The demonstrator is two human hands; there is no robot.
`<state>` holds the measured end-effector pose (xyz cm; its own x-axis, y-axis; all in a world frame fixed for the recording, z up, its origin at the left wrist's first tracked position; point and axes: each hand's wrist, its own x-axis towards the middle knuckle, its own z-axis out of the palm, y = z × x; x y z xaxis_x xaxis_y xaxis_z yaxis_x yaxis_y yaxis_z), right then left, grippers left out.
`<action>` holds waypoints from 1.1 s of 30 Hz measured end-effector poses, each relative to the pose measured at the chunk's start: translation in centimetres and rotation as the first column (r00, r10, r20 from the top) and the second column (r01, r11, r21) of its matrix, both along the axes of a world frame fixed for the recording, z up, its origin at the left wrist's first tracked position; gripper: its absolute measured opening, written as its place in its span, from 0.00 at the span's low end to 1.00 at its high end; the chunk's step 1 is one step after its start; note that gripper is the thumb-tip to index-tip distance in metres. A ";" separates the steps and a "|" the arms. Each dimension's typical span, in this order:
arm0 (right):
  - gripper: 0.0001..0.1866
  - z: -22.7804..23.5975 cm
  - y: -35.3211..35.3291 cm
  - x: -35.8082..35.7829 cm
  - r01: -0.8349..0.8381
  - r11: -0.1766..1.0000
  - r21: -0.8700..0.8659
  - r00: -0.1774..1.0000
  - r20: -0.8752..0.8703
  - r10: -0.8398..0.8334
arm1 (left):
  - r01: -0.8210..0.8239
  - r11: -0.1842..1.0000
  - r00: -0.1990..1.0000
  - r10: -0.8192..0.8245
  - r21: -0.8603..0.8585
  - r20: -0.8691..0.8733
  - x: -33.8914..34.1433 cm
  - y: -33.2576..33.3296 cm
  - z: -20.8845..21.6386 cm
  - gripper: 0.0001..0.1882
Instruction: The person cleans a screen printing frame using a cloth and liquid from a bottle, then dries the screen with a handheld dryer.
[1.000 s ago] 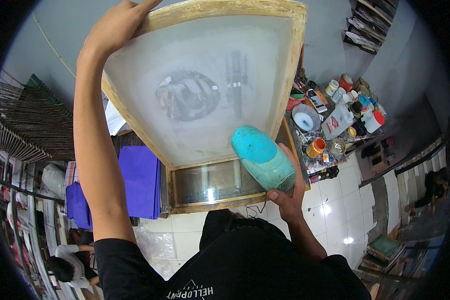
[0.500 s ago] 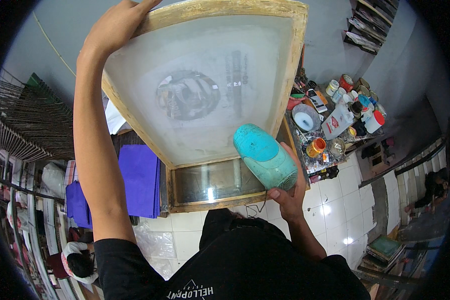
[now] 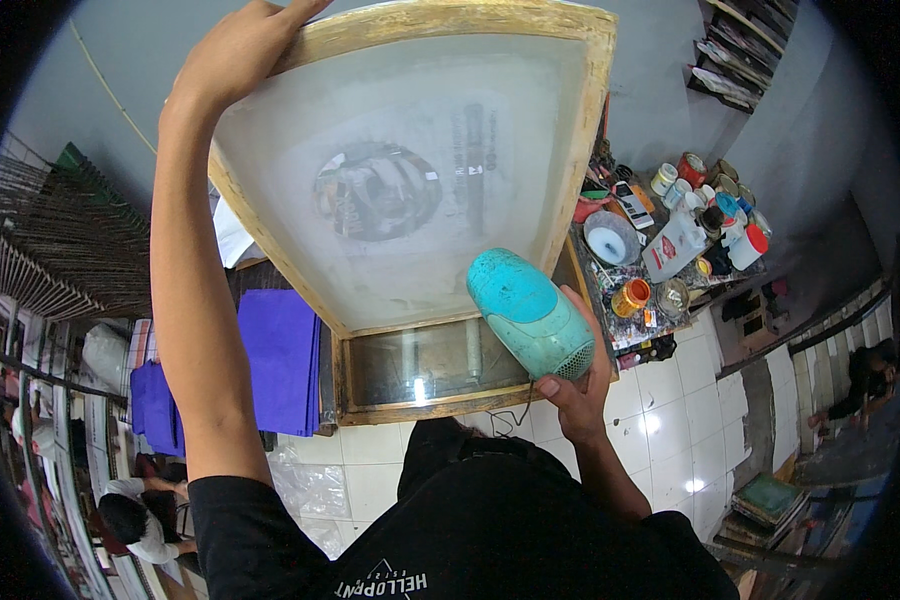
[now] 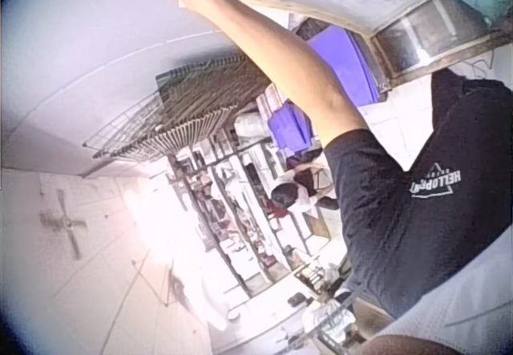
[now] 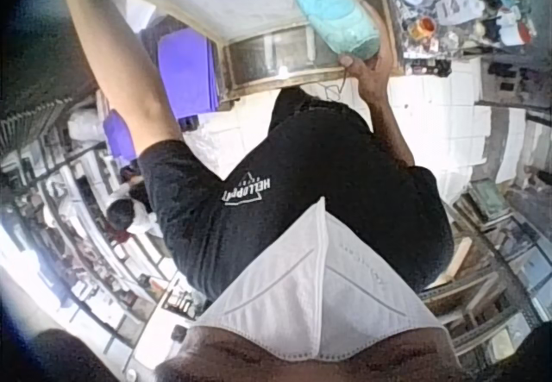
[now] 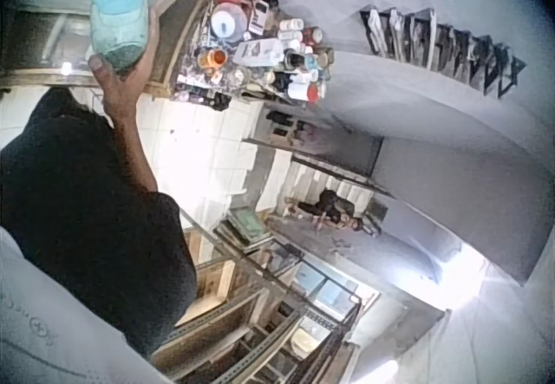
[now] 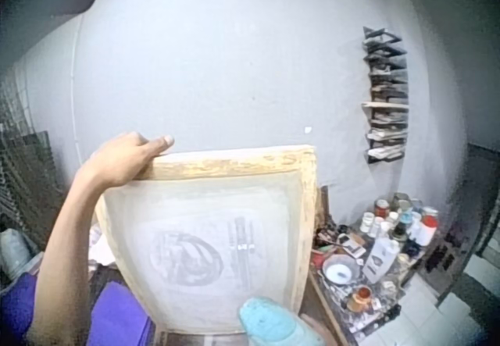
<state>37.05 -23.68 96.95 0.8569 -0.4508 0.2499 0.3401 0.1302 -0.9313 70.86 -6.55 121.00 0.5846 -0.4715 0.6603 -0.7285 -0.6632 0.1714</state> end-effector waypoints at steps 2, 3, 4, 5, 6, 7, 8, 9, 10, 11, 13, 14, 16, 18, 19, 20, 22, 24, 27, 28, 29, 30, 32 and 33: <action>0.54 0.0 0.0 0.0 0.001 1.000 0.000 1.000 0.002 -0.001 | -0.073 0.996 0.995 0.076 0.048 -0.071 -0.3 -0.1 0.3 0.41; 0.54 0.0 0.0 0.0 0.002 1.000 0.000 1.000 0.003 -0.002 | -0.107 0.992 0.988 0.114 0.074 -0.105 -0.5 -0.2 0.5 0.42; 0.54 0.0 0.0 0.0 0.003 1.000 -0.002 1.000 0.003 -0.003 | -0.099 0.991 0.988 0.108 0.086 -0.110 -0.2 -0.1 0.5 0.42; 0.54 -0.1 0.0 0.0 0.004 1.000 -0.003 1.000 0.003 -0.004 | -0.091 0.991 0.988 0.103 0.098 -0.116 0.2 0.0 0.5 0.42; 0.54 -0.1 0.0 0.0 0.004 1.000 -0.004 1.000 0.003 -0.004 | -0.085 0.990 0.988 0.098 0.111 -0.120 0.3 0.1 0.6 0.42; 0.54 -0.1 0.0 0.0 0.001 1.000 -0.002 1.000 0.002 -0.001 | -0.071 0.993 0.993 0.080 0.092 -0.092 0.3 0.1 0.4 0.42; 0.54 -0.1 0.0 0.0 -0.002 1.000 0.001 1.000 0.000 0.002 | -0.057 0.996 0.996 0.062 0.073 -0.064 0.3 0.1 0.2 0.42; 0.54 -0.1 0.0 0.1 -0.003 1.000 0.004 1.000 -0.001 0.003 | -0.041 0.998 0.998 0.043 0.054 -0.035 0.2 0.0 0.0 0.42; 0.54 -0.2 0.0 0.1 -0.002 1.000 0.007 1.000 0.000 0.002 | -0.013 0.999 1.000 0.013 0.050 -0.012 0.1 -0.1 0.0 0.42; 0.54 -0.2 0.0 0.1 -0.002 1.000 0.010 1.000 0.001 0.002 | 0.016 0.999 1.000 -0.016 0.047 0.011 -0.1 -0.2 0.0 0.42; 0.54 -0.2 0.0 0.2 -0.004 1.000 0.012 1.000 0.001 0.004 | 0.011 0.999 1.000 -0.011 0.044 0.006 -0.1 -0.1 0.0 0.42; 0.54 -0.1 0.0 0.2 -0.006 1.000 0.011 1.000 0.000 0.006 | -0.021 0.999 0.999 0.022 0.045 -0.022 0.2 0.0 0.0 0.42; 0.54 -0.1 0.1 0.3 -0.007 1.000 0.011 1.000 -0.001 0.007 | -0.052 0.998 0.997 0.054 0.045 -0.053 0.4 0.1 0.0 0.42; 0.54 -0.2 0.0 0.3 -0.006 1.000 0.012 1.000 0.000 0.006 | -0.048 0.998 0.997 0.051 0.042 -0.058 0.4 0.1 0.1 0.42; 0.54 -0.2 0.0 0.3 -0.004 1.000 0.010 1.000 -0.005 0.004 | -0.053 0.996 0.996 0.058 0.071 -0.070 0.4 0.0 0.3 0.42; 0.54 -0.1 0.0 0.3 -0.002 1.000 0.008 1.000 -0.009 0.003 | -0.058 0.993 0.994 0.066 0.100 -0.082 0.3 -0.1 0.6 0.42; 0.54 0.0 -0.1 0.3 -0.001 1.000 0.005 1.000 -0.011 0.001 | -0.064 0.991 0.993 0.075 0.116 -0.088 0.2 -0.1 0.8 0.42; 0.54 0.0 -0.1 0.3 -0.002 1.000 0.004 1.000 -0.007 0.002 | -0.066 0.994 0.994 0.074 0.090 -0.078 0.3 -0.1 0.5 0.42; 0.54 0.0 -0.1 0.3 -0.001 1.000 0.001 1.000 -0.007 0.001 | -0.072 0.997 0.993 0.075 0.038 -0.086 0.2 -0.2 0.1 0.42; 0.54 0.0 -0.1 0.3 0.000 1.000 0.002 1.000 -0.005 0.000 | -0.055 0.998 0.996 0.057 0.033 -0.072 0.3 -0.2 -0.1 0.42; 0.54 0.0 -0.1 0.3 0.002 1.000 0.003 1.000 -0.003 -0.002 | -0.038 0.999 0.998 0.039 0.029 -0.059 0.6 -0.1 -0.2 0.42; 0.54 0.1 -0.1 0.3 0.000 1.000 0.004 1.000 -0.001 0.000 | -0.023 0.999 0.999 0.024 0.025 -0.044 0.7 0.0 -0.2 0.42; 0.54 0.1 -0.1 0.3 -0.004 1.000 0.006 1.000 0.008 0.004 | -0.030 0.997 0.998 0.034 0.071 -0.055 0.9 0.2 0.2 0.40; 0.53 0.0 -0.1 0.3 -0.004 1.000 0.006 1.000 0.012 0.004 | -0.030 0.995 0.998 0.036 0.093 -0.060 1.0 0.2 0.2 0.40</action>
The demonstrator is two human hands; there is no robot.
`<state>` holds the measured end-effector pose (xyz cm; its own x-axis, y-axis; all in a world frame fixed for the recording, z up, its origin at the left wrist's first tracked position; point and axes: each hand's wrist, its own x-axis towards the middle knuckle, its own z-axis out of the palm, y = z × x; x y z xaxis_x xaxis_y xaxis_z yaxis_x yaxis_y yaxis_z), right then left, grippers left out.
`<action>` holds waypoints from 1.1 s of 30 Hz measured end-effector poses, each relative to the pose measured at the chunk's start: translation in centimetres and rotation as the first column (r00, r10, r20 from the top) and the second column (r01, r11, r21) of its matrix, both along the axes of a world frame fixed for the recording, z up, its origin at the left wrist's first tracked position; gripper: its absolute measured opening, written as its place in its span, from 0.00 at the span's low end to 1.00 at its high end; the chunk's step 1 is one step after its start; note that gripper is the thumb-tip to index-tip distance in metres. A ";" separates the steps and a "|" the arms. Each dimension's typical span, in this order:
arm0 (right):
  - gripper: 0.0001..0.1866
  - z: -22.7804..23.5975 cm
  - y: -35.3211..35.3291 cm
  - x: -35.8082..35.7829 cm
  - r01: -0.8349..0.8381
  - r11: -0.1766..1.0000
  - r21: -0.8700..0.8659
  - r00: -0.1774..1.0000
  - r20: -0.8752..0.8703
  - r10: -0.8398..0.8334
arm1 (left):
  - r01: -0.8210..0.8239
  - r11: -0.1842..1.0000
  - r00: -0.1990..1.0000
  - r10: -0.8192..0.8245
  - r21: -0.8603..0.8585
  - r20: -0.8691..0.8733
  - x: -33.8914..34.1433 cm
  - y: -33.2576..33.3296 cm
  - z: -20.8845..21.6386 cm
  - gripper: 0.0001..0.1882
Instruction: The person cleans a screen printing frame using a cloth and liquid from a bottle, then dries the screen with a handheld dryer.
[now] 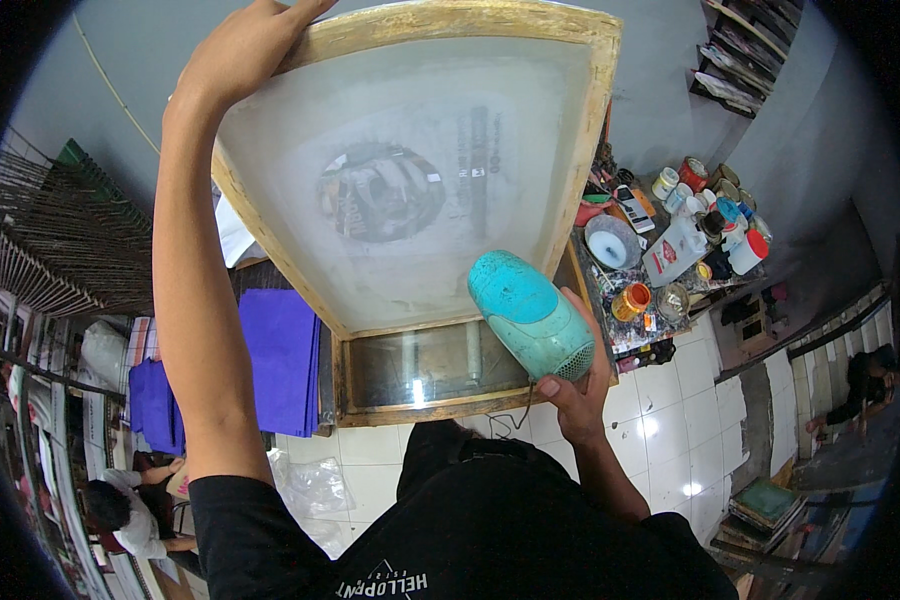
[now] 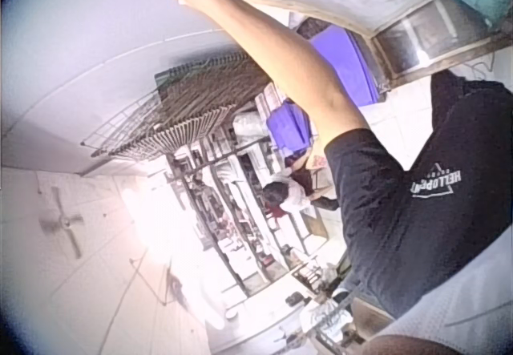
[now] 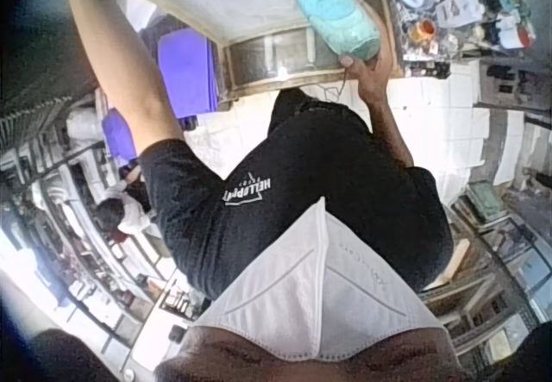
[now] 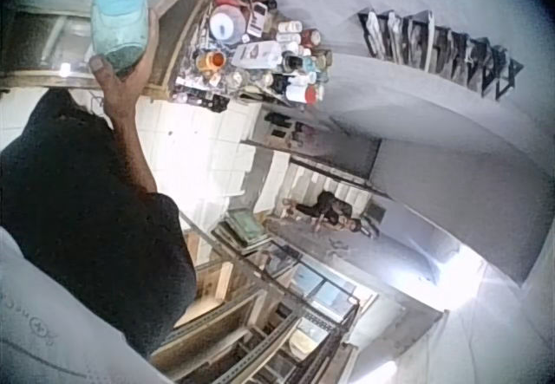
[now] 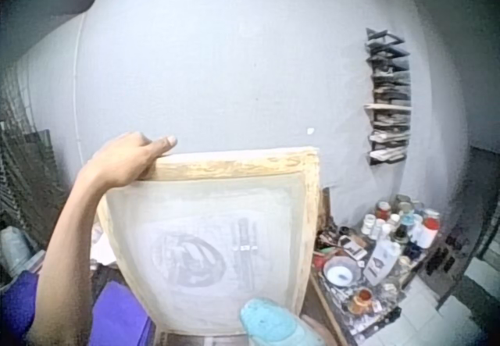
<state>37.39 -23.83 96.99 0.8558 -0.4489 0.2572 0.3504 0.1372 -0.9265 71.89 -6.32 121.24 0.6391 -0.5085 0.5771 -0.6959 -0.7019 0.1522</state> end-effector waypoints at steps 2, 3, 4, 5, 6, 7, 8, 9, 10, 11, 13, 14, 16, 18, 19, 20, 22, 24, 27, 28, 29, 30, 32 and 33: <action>0.53 -0.1 0.0 0.0 0.004 1.000 0.001 1.000 0.001 -0.004 | 0.037 0.999 0.999 -0.038 0.020 0.029 0.1 0.0 -0.1 0.35; 0.53 -0.1 0.0 0.0 0.005 1.000 0.002 1.000 0.002 -0.005 | 0.055 0.998 0.997 -0.056 0.031 0.044 0.1 0.1 -0.1 0.33; 0.53 -0.1 0.0 0.0 0.004 1.000 -0.003 1.000 0.001 -0.004 | 0.064 0.997 0.995 -0.068 0.052 0.078 0.2 0.2 -0.2 0.31; 0.53 -0.2 -0.1 0.0 0.003 1.000 -0.008 1.000 -0.001 -0.003 | 0.072 0.995 0.991 -0.080 0.073 0.112 0.3 0.3 -0.4 0.30; 0.53 -0.2 -0.1 0.0 0.001 1.000 -0.013 1.000 -0.002 -0.001 | 0.079 0.992 0.985 -0.092 0.094 0.145 0.4 0.4 -0.4 0.28; 0.53 -0.2 0.0 0.0 0.000 1.000 -0.006 1.000 -0.001 0.000 | 0.061 0.994 0.991 -0.071 0.092 0.111 0.5 0.5 -0.4 0.28; 0.53 -0.1 0.0 0.0 -0.003 1.000 0.001 1.000 0.001 0.003 | 0.042 0.995 0.996 -0.049 0.090 0.078 0.6 0.5 -0.2 0.27; 0.53 -0.1 0.0 0.0 -0.004 1.000 0.007 1.000 0.001 0.004 | 0.025 0.996 0.999 -0.029 0.087 0.043 0.4 0.4 0.0 0.26; 0.53 -0.1 0.0 0.0 -0.003 1.000 0.005 1.000 0.000 0.003 | 0.037 0.997 0.998 -0.040 0.069 0.052 0.2 0.3 0.0 0.28; 0.53 -0.1 0.0 0.0 -0.002 1.000 0.004 1.000 0.000 0.002 | 0.048 0.998 0.997 -0.051 0.050 0.061 0.0 0.2 -0.2 0.30; 0.53 -0.1 0.0 0.0 -0.001 1.000 0.001 1.000 0.004 0.001 | 0.019 1.000 1.000 -0.020 0.020 0.023 -0.5 -0.1 -0.1 0.34; 0.53 -0.1 0.0 0.0 -0.001 1.000 0.001 1.000 0.006 0.001 | -0.022 1.000 0.999 0.023 0.011 -0.025 -0.7 -0.2 0.1 0.36; 0.53 -0.2 0.0 0.0 -0.003 1.000 0.002 1.000 0.011 0.003 | -0.050 0.999 0.997 0.049 -0.015 -0.062 -1.1 -0.3 0.2 0.41; 0.53 -0.3 0.0 0.0 -0.004 1.000 0.004 1.000 0.016 0.004 | -0.019 0.998 0.999 0.017 -0.052 -0.037 -1.6 -0.4 0.1 0.44; 0.53 -0.2 0.1 0.0 -0.003 1.000 0.005 1.000 0.013 0.003 | -0.009 0.999 0.999 0.007 -0.044 -0.046 -1.5 -0.3 0.2 0.44; 0.53 -0.1 0.1 0.0 -0.003 1.000 0.005 1.000 0.010 0.003 | 0.000 0.999 0.998 -0.002 -0.036 -0.055 -1.3 -0.2 0.2 0.43; 0.53 -0.1 0.1 -0.1 0.000 1.000 0.004 1.000 0.008 0.000 | 0.021 0.999 0.999 -0.022 -0.039 -0.038 -1.4 -0.3 0.2 0.43; 0.52 -0.1 0.2 0.0 0.002 1.000 0.002 1.000 0.010 -0.002 | 0.040 0.997 0.999 -0.039 -0.061 0.015 -1.8 -0.5 0.0 0.43; 0.52 -0.1 0.1 0.0 0.012 0.999 -0.037 1.000 0.013 -0.011 | 0.002 0.999 1.000 -0.003 -0.034 -0.031 -1.5 -0.3 0.0 0.43; 0.52 -0.2 0.1 0.0 0.011 0.999 -0.036 1.000 0.015 -0.010 | -0.007 0.999 0.999 0.006 -0.035 -0.035 -1.3 -0.3 0.0 0.42; 0.52 -0.2 0.2 0.0 0.010 0.999 -0.034 1.000 0.016 -0.009 | -0.015 0.999 0.999 0.014 -0.036 -0.039 -1.1 -0.3 0.0 0.42; 0.52 -0.3 0.1 0.0 0.009 0.999 -0.033 1.000 0.018 -0.009 | -0.023 0.999 0.999 0.021 -0.037 -0.042 -1.0 -0.3 -0.1 0.42; 0.52 -0.3 0.1 0.0 0.011 0.999 -0.033 1.000 0.017 -0.011 | 0.008 0.999 1.000 -0.009 -0.052 -0.029 -0.9 -0.3 -0.2 0.42; 0.52 -0.3 0.2 0.0 0.011 0.999 -0.034 1.000 0.017 -0.010 | 0.021 0.998 1.000 -0.023 -0.059 -0.020 -0.9 -0.3 -0.3 0.42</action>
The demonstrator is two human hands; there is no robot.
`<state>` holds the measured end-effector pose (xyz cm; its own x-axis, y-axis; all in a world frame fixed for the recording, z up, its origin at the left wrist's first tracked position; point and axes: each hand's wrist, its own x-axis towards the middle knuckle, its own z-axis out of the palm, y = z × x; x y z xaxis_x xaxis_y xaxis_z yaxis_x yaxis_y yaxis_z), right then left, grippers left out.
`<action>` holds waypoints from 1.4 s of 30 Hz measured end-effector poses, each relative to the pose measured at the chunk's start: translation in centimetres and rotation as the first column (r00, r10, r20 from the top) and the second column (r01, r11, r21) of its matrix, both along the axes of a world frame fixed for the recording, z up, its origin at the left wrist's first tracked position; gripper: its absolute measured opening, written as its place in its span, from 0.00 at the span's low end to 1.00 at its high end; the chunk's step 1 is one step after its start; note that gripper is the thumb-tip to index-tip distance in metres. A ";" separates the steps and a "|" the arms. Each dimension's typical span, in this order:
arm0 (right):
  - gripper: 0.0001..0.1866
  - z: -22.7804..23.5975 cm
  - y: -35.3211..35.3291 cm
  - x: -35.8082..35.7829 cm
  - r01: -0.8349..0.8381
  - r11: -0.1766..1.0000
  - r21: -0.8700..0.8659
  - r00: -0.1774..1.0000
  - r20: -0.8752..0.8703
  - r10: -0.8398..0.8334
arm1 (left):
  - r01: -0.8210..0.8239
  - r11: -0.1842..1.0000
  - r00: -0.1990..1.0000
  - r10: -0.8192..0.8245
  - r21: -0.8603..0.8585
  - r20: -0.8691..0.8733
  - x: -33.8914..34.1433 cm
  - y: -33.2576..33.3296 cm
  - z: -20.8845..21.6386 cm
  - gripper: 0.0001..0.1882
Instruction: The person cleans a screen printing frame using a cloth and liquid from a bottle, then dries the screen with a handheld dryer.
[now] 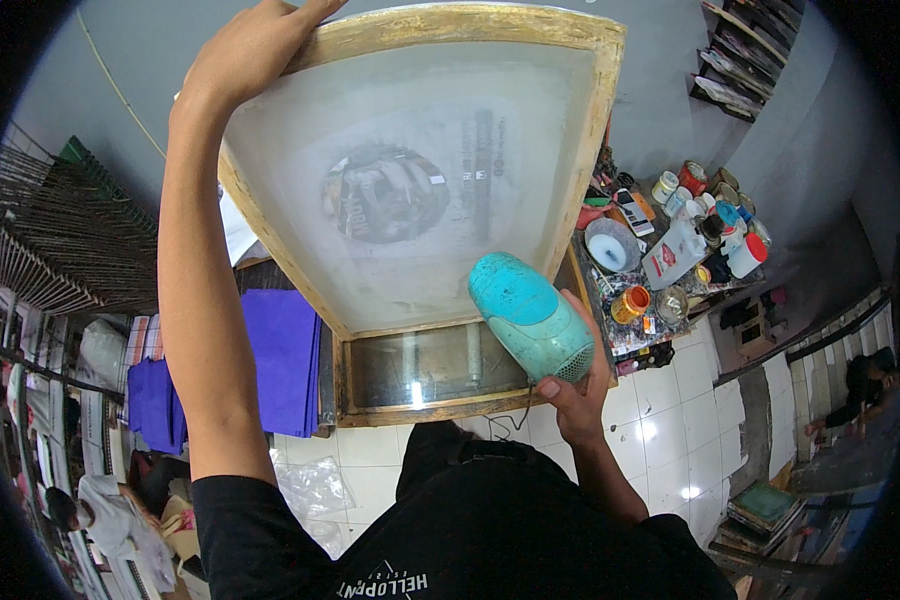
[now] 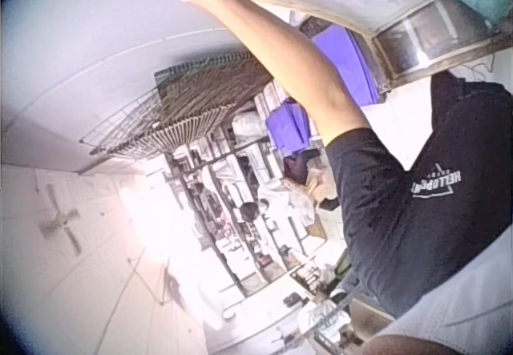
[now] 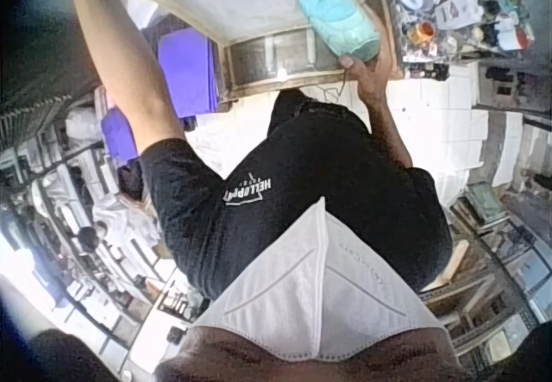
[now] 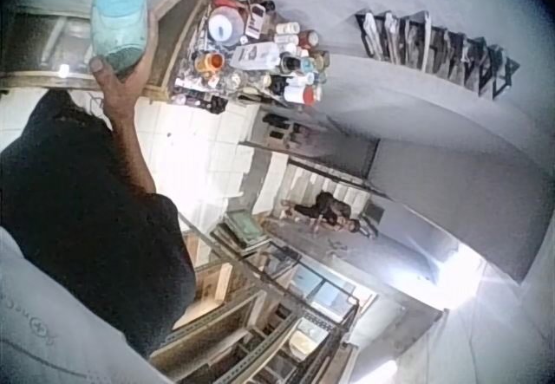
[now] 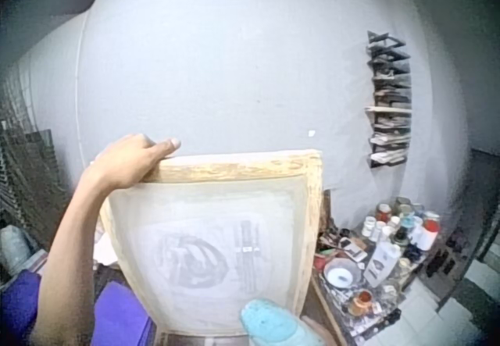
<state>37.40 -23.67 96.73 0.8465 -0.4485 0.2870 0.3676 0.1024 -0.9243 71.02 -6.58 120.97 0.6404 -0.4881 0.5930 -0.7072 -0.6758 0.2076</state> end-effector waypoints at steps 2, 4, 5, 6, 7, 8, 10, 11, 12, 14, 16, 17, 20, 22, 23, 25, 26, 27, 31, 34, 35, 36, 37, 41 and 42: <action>0.52 0.0 0.0 0.0 0.000 1.000 -0.005 1.000 0.003 0.000 | -0.029 1.000 0.999 0.029 -0.003 0.017 0.1 0.2 -0.1 0.42; 0.52 -0.1 0.0 0.0 0.002 1.000 -0.004 1.000 0.005 -0.002 | -0.037 0.999 0.999 0.037 0.005 0.005 -0.3 0.0 0.1 0.42; 0.52 -0.1 0.0 0.0 0.001 1.000 0.001 1.000 0.006 -0.001 | -0.033 0.999 0.999 0.033 0.015 -0.014 -0.6 0.0 0.4 0.43; 0.52 -0.1 0.0 0.0 -0.001 1.000 0.005 1.000 0.008 0.001 | -0.030 0.999 0.999 0.031 0.025 -0.032 -1.0 0.0 0.6 0.43; 0.52 -0.1 0.0 0.0 -0.002 1.000 0.005 1.000 0.007 0.002 | -0.032 0.999 0.998 0.033 0.024 -0.046 -1.2 -0.1 0.7 0.43; 0.52 -0.1 0.1 0.0 -0.004 1.000 0.006 1.000 0.006 0.004 | -0.034 0.999 0.998 0.035 0.023 -0.059 -1.4 -0.1 0.8 0.43; 0.52 0.0 0.0 0.0 0.001 1.000 0.004 1.000 0.002 -0.001 | -0.037 0.999 0.997 0.038 0.018 -0.060 -1.5 -0.3 0.7 0.43; 0.52 0.0 0.0 0.0 0.005 1.000 0.002 1.000 0.000 -0.005 | -0.041 0.999 0.998 0.042 0.015 -0.047 -1.4 -0.3 0.6 0.43; 0.52 0.1 0.1 0.0 0.006 1.000 0.001 1.000 -0.001 -0.006 | -0.048 0.999 0.998 0.049 0.013 -0.032 -1.5 -0.3 0.7 0.42; 0.53 0.1 0.1 0.1 0.003 1.000 0.003 1.000 0.000 -0.003 | -0.020 1.000 1.000 0.020 0.004 -0.024 -1.6 -0.3 0.5 0.41; 0.53 0.0 0.1 0.2 -0.003 1.000 0.003 1.000 0.002 0.003 | -0.014 1.000 1.000 0.014 0.004 -0.027 -1.7 -0.3 0.5 0.41; 0.53 0.0 0.1 0.2 -0.005 1.000 0.003 1.000 0.004 0.005 | -0.022 1.000 0.999 0.022 0.008 -0.036 -1.7 -0.3 0.6 0.41; 0.53 0.1 0.2 0.3 -0.013 1.000 0.006 1.000 0.011 0.013 | -0.064 0.994 0.994 0.071 0.090 -0.078 -1.8 -0.2 1.4 0.40; 0.53 0.2 0.2 0.4 -0.014 1.000 0.003 1.000 0.011 0.014 | -0.077 0.993 0.993 0.084 0.088 -0.079 -1.6 -0.3 1.4 0.40; 0.54 0.2 0.2 0.4 -0.015 1.000 -0.001 1.000 0.008 0.015 | -0.076 0.996 0.995 0.079 0.048 -0.064 -1.2 -0.4 0.7 0.39; 0.54 0.4 0.3 0.6 -0.027 1.000 -0.012 1.000 0.014 0.028 | -0.073 0.997 0.996 0.074 0.016 -0.048 -1.4 -0.3 0.7 0.39; 0.55 0.5 0.3 0.7 -0.033 0.999 -0.021 0.999 0.019 0.034 | -0.066 0.998 0.996 0.067 0.024 -0.050 -1.6 -0.2 0.8 0.38; 0.55 0.6 0.3 0.8 -0.039 0.999 -0.030 0.999 0.023 0.040 | -0.058 0.998 0.997 0.060 0.031 -0.054 -1.9 -0.2 0.8 0.38; 0.55 1.0 0.6 1.2 -0.078 0.997 -0.026 0.997 0.019 0.079 | -0.066 0.995 0.998 0.067 0.075 -0.002 -2.3 -0.4 0.6 0.35; 0.55 1.4 1.1 1.6 -0.116 0.993 -0.020 0.993 0.025 0.117 | -0.069 0.993 0.998 0.068 0.095 0.013 -2.2 0.0 0.8 0.33; 0.54 1.6 1.3 1.8 -0.133 0.991 -0.020 0.991 0.026 0.133 | -0.076 0.992 0.997 0.076 0.096 0.010 -2.5 0.0 1.0 0.32; 0.54 1.7 1.4 2.0 -0.144 0.989 -0.021 0.989 0.026 0.144 | -0.078 0.992 0.997 0.078 0.096 0.006 -2.6 -0.2 1.0 0.31; 0.54 1.8 1.5 2.2 -0.156 0.987 -0.027 0.987 0.027 0.157 | -0.077 0.993 0.997 0.077 0.093 0.009 -2.8 -0.4 0.9 0.31; 0.54 2.2 2.1 3.0 -0.219 0.974 -0.065 0.974 0.041 0.221 | -0.123 0.988 0.992 0.123 0.095 0.003 -2.5 -0.4 0.8 0.33; 0.53 2.3 2.2 3.2 -0.230 0.970 -0.078 0.971 0.043 0.234 | -0.139 0.985 0.990 0.141 0.098 -0.005 -2.6 -0.5 1.0 0.34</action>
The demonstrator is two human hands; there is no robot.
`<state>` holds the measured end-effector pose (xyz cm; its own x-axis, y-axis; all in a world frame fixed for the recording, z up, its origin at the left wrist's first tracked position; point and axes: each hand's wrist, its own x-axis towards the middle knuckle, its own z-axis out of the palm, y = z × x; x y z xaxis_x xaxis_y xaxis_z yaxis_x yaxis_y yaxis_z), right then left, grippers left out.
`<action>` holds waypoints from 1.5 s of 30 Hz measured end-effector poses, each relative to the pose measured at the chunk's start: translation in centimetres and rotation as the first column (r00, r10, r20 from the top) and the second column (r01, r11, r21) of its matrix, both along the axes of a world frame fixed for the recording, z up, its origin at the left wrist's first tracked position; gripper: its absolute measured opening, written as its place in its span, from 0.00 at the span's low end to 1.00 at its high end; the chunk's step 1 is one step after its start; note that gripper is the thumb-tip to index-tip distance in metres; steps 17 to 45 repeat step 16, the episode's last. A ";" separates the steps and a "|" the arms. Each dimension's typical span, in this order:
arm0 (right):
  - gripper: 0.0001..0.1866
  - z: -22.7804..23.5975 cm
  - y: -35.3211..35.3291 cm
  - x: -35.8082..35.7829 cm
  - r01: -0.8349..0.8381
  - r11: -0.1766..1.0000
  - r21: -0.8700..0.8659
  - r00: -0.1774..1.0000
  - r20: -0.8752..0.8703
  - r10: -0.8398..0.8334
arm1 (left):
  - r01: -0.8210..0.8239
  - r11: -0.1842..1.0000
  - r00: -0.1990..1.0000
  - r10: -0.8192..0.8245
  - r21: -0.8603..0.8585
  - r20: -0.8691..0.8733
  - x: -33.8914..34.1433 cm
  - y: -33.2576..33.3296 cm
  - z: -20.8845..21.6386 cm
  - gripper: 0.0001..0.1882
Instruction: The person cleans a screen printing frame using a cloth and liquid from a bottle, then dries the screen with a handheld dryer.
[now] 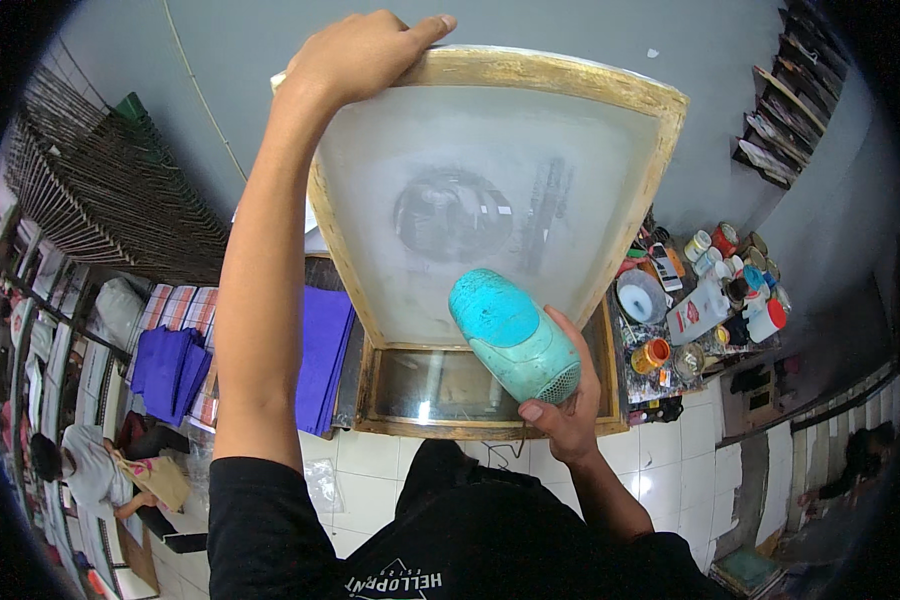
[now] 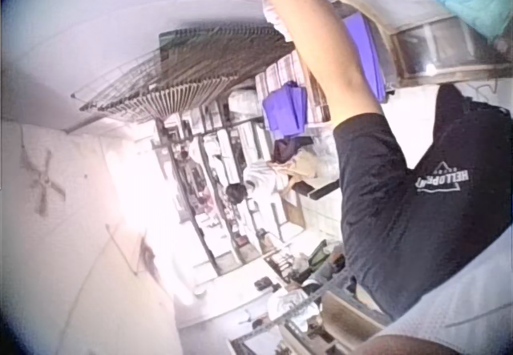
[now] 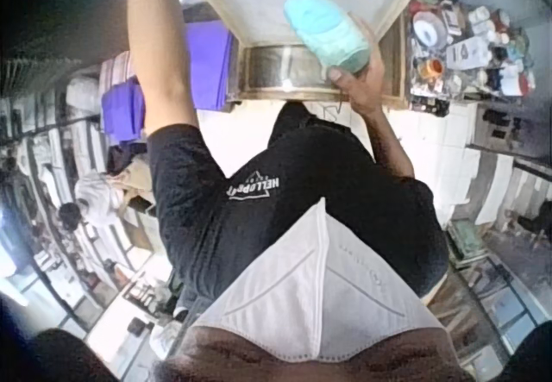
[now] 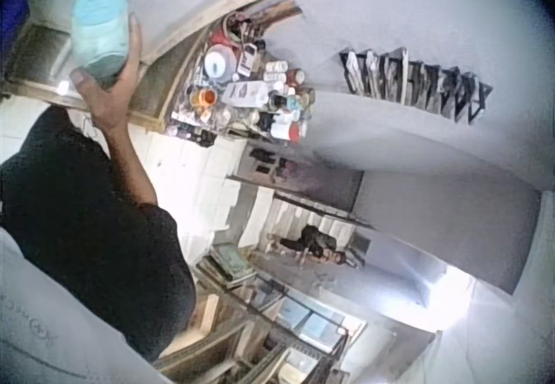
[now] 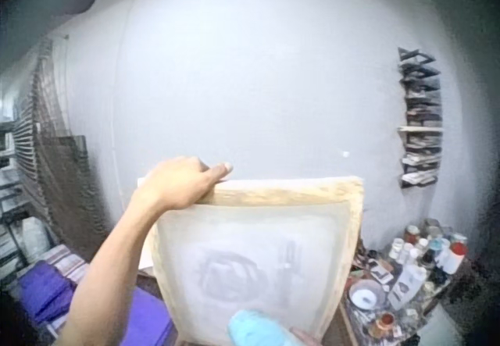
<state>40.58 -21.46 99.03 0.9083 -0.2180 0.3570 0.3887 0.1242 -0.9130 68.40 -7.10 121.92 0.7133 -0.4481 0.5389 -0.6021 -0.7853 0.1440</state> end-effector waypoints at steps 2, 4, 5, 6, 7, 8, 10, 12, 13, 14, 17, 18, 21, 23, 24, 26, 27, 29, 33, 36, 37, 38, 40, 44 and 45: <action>0.54 0.4 0.2 0.3 -0.022 1.000 -0.002 1.000 -0.004 0.022 | -0.017 1.000 0.998 0.016 -0.017 -0.065 -0.4 -0.1 0.3 0.37; 0.54 0.9 0.4 0.6 -0.044 0.999 0.018 0.999 0.004 0.044 | -0.033 0.999 0.995 0.030 -0.022 -0.100 -1.1 -0.1 0.7 0.38; 0.54 1.2 0.6 0.8 -0.054 0.998 0.039 0.998 0.015 0.054 | -0.037 0.999 0.994 0.035 -0.020 -0.101 -1.3 -0.1 0.8 0.38; 0.54 1.3 0.7 1.0 -0.061 0.996 0.061 0.998 0.023 0.060 | -0.039 0.999 0.994 0.037 -0.016 -0.105 -1.4 -0.2 0.8 0.38; 0.54 1.4 0.6 1.2 -0.059 0.997 0.045 0.998 0.039 0.057 | -0.037 0.999 0.994 0.036 -0.015 -0.099 -1.3 -0.2 0.8 0.38; 0.54 1.5 0.5 1.6 -0.057 0.998 0.028 0.997 0.054 0.056 | -0.036 0.999 0.995 0.035 -0.013 -0.093 -1.2 -0.2 0.8 0.39; 0.55 1.6 0.5 1.9 -0.040 0.999 0.006 0.996 0.079 0.040 | -0.001 1.000 0.997 -0.001 -0.020 -0.082 -0.9 -0.3 0.7 0.39; 0.55 1.6 0.5 2.3 -0.024 1.000 -0.004 0.995 0.095 0.024 | 0.054 0.998 0.996 -0.056 -0.038 -0.073 -0.2 -0.2 0.3 0.38; 0.55 1.6 0.9 2.6 -0.038 0.999 0.029 0.993 0.112 0.035 | 0.095 0.994 0.995 -0.095 0.050 0.009 0.3 0.8 0.3 0.36; 0.55 1.7 1.0 2.6 -0.057 0.996 0.062 0.991 0.127 0.049 | 0.124 0.981 0.987 -0.137 0.146 0.080 1.3 1.1 0.2 0.35; 0.55 2.3 1.7 3.6 -0.142 0.981 0.130 0.976 0.185 0.117 | 0.059 0.965 0.986 -0.097 0.255 0.136 2.5 4.7 -0.1 0.35; 0.55 2.3 1.7 3.6 -0.142 0.981 0.130 0.976 0.185 0.117 | 0.059 0.965 0.986 -0.097 0.255 0.136 2.5 4.7 -0.1 0.35; 0.55 2.3 1.7 3.6 -0.142 0.981 0.130 0.976 0.185 0.117 | 0.059 0.965 0.986 -0.097 0.255 0.136 2.5 4.7 -0.1 0.35; 0.55 2.3 1.7 3.6 -0.142 0.981 0.130 0.976 0.185 0.117 | 0.059 0.965 0.986 -0.097 0.255 0.136 2.5 4.7 -0.1 0.35; 0.55 2.3 1.7 3.6 -0.142 0.981 0.130 0.976 0.185 0.117 | 0.059 0.965 0.986 -0.097 0.255 0.136 2.5 4.7 -0.1 0.35; 0.55 2.3 1.7 3.6 -0.142 0.981 0.130 0.976 0.185 0.117 | 0.059 0.965 0.986 -0.097 0.255 0.136 2.5 4.7 -0.1 0.35; 0.55 2.3 1.7 3.6 -0.142 0.981 0.130 0.976 0.185 0.117 | 0.059 0.965 0.986 -0.097 0.255 0.136 2.5 4.7 -0.1 0.35; 0.55 2.3 1.7 3.6 -0.142 0.981 0.130 0.976 0.185 0.117 | 0.059 0.965 0.986 -0.097 0.255 0.136 2.5 4.7 -0.1 0.35; 0.55 2.3 1.7 3.6 -0.142 0.981 0.130 0.976 0.185 0.117 | 0.059 0.965 0.986 -0.097 0.255 0.136 2.5 4.7 -0.1 0.35; 0.55 2.3 1.7 3.6 -0.142 0.981 0.130 0.976 0.185 0.117 | 0.059 0.965 0.986 -0.097 0.255 0.136 2.5 4.7 -0.1 0.35; 0.55 2.3 1.7 3.6 -0.142 0.981 0.130 0.976 0.185 0.117 | 0.059 0.965 0.986 -0.097 0.255 0.136 2.5 4.7 -0.1 0.35; 0.55 2.3 1.7 3.6 -0.142 0.981 0.130 0.976 0.185 0.117 | 0.059 0.965 0.986 -0.097 0.255 0.136 2.5 4.7 -0.1 0.35; 0.55 2.3 1.7 3.6 -0.142 0.981 0.130 0.976 0.185 0.117 | 0.059 0.965 0.986 -0.097 0.255 0.136 2.5 4.7 -0.1 0.35; 0.55 2.3 1.7 3.6 -0.142 0.981 0.130 0.976 0.185 0.117 | 0.059 0.965 0.986 -0.097 0.255 0.136 2.5 4.7 -0.1 0.35; 0.55 2.3 1.7 3.6 -0.142 0.981 0.130 0.976 0.185 0.117 | 0.059 0.965 0.986 -0.097 0.255 0.136 2.5 4.7 -0.1 0.35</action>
